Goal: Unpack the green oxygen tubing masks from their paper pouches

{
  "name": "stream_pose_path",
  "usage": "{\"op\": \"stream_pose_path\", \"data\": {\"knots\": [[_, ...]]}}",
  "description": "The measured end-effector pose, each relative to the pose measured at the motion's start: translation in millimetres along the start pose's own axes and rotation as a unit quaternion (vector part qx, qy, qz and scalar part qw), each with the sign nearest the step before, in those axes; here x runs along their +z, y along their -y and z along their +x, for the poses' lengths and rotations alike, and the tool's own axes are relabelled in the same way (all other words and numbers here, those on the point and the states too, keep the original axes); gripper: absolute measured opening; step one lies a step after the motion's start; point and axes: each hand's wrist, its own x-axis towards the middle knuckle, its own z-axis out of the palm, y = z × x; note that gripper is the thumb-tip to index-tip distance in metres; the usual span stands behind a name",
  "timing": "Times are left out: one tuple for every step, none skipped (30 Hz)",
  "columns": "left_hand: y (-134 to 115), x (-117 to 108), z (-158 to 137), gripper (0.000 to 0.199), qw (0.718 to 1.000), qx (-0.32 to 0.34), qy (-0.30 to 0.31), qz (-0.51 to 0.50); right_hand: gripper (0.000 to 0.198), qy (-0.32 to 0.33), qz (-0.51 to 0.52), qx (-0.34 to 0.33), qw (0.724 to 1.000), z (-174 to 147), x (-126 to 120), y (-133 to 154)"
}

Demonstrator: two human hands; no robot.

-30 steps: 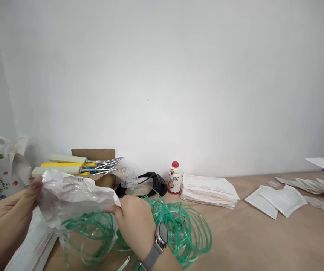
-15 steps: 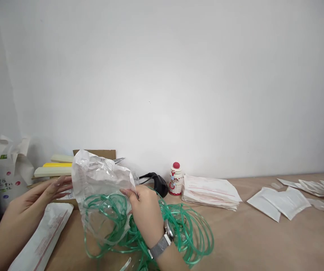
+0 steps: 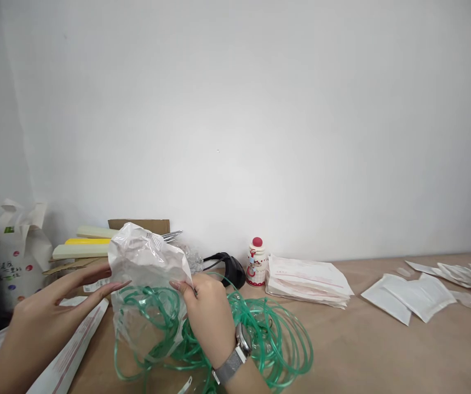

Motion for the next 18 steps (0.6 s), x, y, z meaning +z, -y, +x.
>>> {"op": "stream_pose_path", "data": {"knots": [[-0.2,0.6,0.0,0.041,1.000,0.006,-0.001,0.005,0.028,-0.001,-0.012,-0.007,1.000,-0.7,0.4,1.2],[-0.5,1.0,-0.1,0.042,1.000,0.008,-0.004,0.008,0.028,-0.001,-0.022,-0.013,1.000,-1.5,0.7,2.3],[-1.0,1.4,-0.2,0.043,1.000,0.009,-0.007,0.009,0.028,-0.001,-0.031,-0.020,0.999,-2.4,1.0,3.5],[-1.6,1.7,-0.4,0.045,1.000,0.008,-0.012,0.007,0.028,-0.001,-0.038,-0.026,0.999,-3.3,1.3,4.5],[-2.2,1.8,-0.7,0.045,1.000,0.006,-0.016,0.003,0.028,0.001,-0.043,-0.033,0.999,-4.3,1.9,5.5],[-2.6,2.0,-1.2,0.046,1.000,0.003,-0.018,0.000,0.028,0.002,-0.047,-0.038,0.998,-5.3,2.7,6.3],[-2.6,2.3,-1.9,0.046,1.000,-0.001,-0.023,-0.002,0.028,0.005,-0.049,-0.043,0.998,-6.4,3.9,6.9],[-2.2,2.7,-2.6,0.045,1.000,-0.004,-0.025,-0.003,0.028,0.009,-0.051,-0.048,0.998,-7.4,5.4,7.3],[-1.3,3.2,-3.2,0.044,1.000,-0.007,-0.027,-0.003,0.029,0.013,-0.053,-0.051,0.997,-8.5,7.2,7.5],[-0.1,3.9,-3.7,0.042,1.000,-0.009,-0.027,-0.003,0.029,0.018,-0.055,-0.053,0.997,-9.5,9.2,7.6],[1.1,4.6,-3.9,0.041,1.000,-0.011,-0.027,-0.003,0.028,0.022,-0.057,-0.054,0.997,-10.4,11.2,7.5],[1.9,5.2,-3.8,0.040,1.000,-0.013,-0.023,-0.004,0.027,0.025,-0.060,-0.053,0.996,-11.2,13.1,7.4],[2.0,5.5,-3.3,0.039,1.000,-0.016,-0.019,-0.005,0.026,0.027,-0.062,-0.052,0.996,-11.8,14.7,7.1],[0.9,5.3,-2.7,0.039,1.000,-0.018,-0.016,-0.007,0.025,0.027,-0.064,-0.050,0.996,-12.2,15.9,6.9],[-1.3,4.3,-2.2,0.039,1.000,-0.019,-0.019,-0.005,0.024,0.025,-0.066,-0.046,0.996,-12.3,16.7,6.6],[-4.7,2.4,-2.0,0.040,0.999,-0.019,-0.028,-0.001,0.025,0.021,-0.068,-0.041,0.997,-12.1,17.0,6.4],[-9.0,-0.6,-2.6,0.042,0.999,-0.015,-0.046,0.004,0.025,0.016,-0.068,-0.037,0.997,-11.6,16.9,6.2],[-13.5,-4.6,-4.4,0.044,0.998,-0.012,-0.067,0.005,0.026,0.010,-0.069,-0.035,0.997,-11.0,16.5,6.0]]}}
